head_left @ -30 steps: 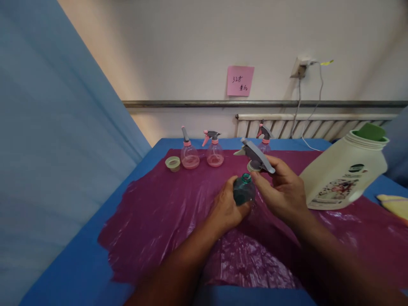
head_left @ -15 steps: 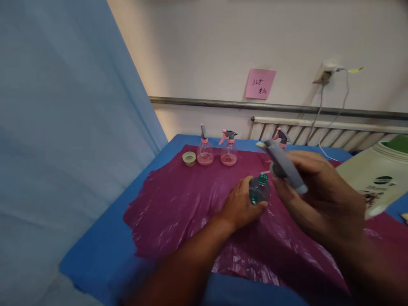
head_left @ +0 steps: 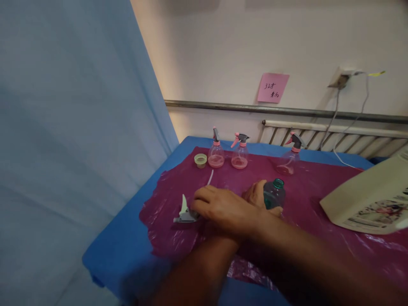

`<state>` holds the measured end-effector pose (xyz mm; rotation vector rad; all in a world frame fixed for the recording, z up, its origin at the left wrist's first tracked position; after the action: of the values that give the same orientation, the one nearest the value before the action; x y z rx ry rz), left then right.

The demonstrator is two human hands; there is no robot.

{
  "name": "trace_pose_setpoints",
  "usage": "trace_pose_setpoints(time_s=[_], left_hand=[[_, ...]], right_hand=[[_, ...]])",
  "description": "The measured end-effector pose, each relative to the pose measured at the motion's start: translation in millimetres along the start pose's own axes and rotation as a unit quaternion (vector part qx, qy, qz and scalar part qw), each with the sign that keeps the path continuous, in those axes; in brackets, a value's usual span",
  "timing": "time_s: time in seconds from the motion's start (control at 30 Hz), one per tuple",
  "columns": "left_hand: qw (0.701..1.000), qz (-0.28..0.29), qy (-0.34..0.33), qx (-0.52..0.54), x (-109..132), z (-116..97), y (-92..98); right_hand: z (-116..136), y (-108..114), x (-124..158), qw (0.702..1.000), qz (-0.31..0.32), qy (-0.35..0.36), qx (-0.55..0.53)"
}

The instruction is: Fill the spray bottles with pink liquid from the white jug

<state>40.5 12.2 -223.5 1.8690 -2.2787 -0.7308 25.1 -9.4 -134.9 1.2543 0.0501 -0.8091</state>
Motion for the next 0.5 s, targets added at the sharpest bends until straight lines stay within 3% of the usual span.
trace_pose_setpoints(time_s=[0.07,0.17,0.37,0.5], left_hand=[[0.998,0.044,0.002,-0.032,-4,1,0.4],[0.997,0.053,0.002,-0.052,-7,6,-1.7],[0.998,0.035,-0.013,-0.056,-10,19,-9.7],[0.998,0.033,-0.006,-0.054,-11,21,-6.9]], right_hand=[[2,-13,-16,0.997,0.059,0.043,0.038],[-1,-29,-32,0.985,0.117,0.063,0.113],[-16,-51,-33,0.977,0.159,0.034,0.136],[-15,-46,-26,0.98,0.155,0.02,0.126]])
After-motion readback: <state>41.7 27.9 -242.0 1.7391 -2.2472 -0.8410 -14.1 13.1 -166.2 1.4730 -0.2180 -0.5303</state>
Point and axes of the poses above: each hand's wrist, its own x-axis away from the middle knuckle, its own y-axis out of the back of the hand, z = x × y, the point moved 2 cm from there along -x, towards the middle knuckle, and after that the axes turned 5 degrees about -y, right-handed, at the moved point
